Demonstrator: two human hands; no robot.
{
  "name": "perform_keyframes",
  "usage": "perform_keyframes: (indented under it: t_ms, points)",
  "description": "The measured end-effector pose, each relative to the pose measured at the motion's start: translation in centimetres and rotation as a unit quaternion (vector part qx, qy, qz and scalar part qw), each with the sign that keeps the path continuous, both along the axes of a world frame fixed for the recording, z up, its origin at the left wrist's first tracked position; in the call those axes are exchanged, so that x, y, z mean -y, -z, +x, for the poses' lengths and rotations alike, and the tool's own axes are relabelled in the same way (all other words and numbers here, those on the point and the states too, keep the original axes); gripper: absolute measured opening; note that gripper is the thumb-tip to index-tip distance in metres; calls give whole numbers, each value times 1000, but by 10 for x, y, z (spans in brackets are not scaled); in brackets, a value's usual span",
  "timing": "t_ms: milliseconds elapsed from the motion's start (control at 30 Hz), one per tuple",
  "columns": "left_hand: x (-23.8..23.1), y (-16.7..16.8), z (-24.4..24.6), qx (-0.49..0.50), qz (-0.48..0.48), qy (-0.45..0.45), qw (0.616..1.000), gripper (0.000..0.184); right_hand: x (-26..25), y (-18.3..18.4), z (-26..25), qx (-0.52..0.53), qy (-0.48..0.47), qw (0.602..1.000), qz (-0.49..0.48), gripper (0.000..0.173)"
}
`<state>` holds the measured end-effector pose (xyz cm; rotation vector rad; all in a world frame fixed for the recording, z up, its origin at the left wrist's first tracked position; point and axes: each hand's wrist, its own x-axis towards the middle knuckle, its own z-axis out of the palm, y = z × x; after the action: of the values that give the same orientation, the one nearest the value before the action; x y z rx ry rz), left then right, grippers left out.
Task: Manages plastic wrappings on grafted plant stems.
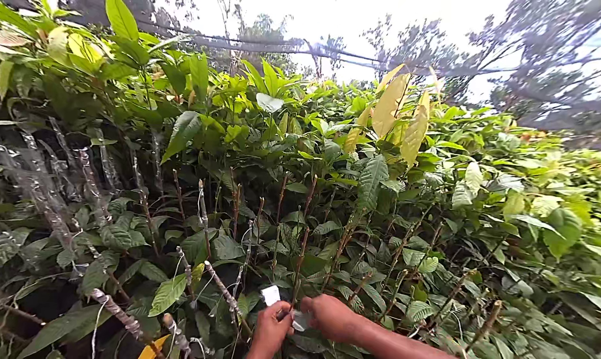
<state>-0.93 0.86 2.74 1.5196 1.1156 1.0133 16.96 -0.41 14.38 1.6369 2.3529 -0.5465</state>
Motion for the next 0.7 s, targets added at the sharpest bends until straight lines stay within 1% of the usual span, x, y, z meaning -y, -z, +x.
perform_keyframes:
  t_ms: [67, 100, 133, 167, 200, 233, 267, 300, 333, 367, 400, 467, 500, 533, 567, 600, 633, 667, 700]
  points:
    - [-7, -5, 0, 4, -8, -24, 1000, 19, 27, -19, -10, -27, -41, 998, -28, 40]
    - [-9, -7, 2, -17, 9, -29, 999, 22, 37, -31, -16, -62, -68, 995, -44, 40]
    - [-7, -9, 5, -45, 30, -19, 998, 24, 44, -42, -19, -128, -70, 987, -67, 35]
    - [-3, -11, 8, -79, 54, 0, 995, 27, 44, -51, -17, -208, -46, 973, -84, 29]
    - [2, -14, 11, -116, 73, 27, 990, 28, 37, -65, -10, -274, -12, 957, -99, 28]
    - [3, -13, 14, -152, 91, 57, 983, 28, 24, -79, 4, -289, 11, 953, -94, 32]
    - [4, -12, 15, -176, 114, 86, 974, 26, 9, -91, 20, -230, 13, 971, -56, 39]
    - [4, -13, 13, -187, 129, 101, 969, 26, 2, -97, 30, -108, 8, 994, -2, 44]
    - [2, -14, 9, -184, 137, 98, 968, 26, 7, -95, 30, -6, 7, 999, 41, 44]
    - [-2, -17, 4, -172, 133, 88, 972, 27, 18, -90, 21, 44, 1, 997, 55, 40]
    - [-4, -19, 3, -164, 121, 81, 976, 26, 30, -87, 10, 30, -7, 998, 46, 34]
    - [2, -25, 10, -171, 114, 90, 974, 27, 33, -86, -1, -134, -2, 991, 7, 29]
    - [7, -25, 15, -190, 123, 106, 968, 28, 23, -91, 4, -184, 3, 983, -10, 31]
    - [10, -26, 19, -210, 130, 122, 961, 30, 10, -94, 16, -164, 3, 986, -8, 36]
    - [12, -26, 19, -216, 142, 120, 958, 31, 3, -97, 24, -74, -4, 997, 16, 41]
    - [11, -27, 15, -214, 155, 104, 959, 33, 7, -94, 25, 10, -11, 999, 48, 44]
    - [8, -29, 11, -208, 160, 85, 961, 33, 17, -90, 19, 51, -25, 996, 63, 40]
    - [7, -31, 9, -207, 156, 74, 963, 31, 27, -86, 10, 42, -46, 996, 66, 34]
    - [9, -35, 11, -211, 147, 72, 964, 29, 32, -83, 2, -21, -57, 997, 53, 28]
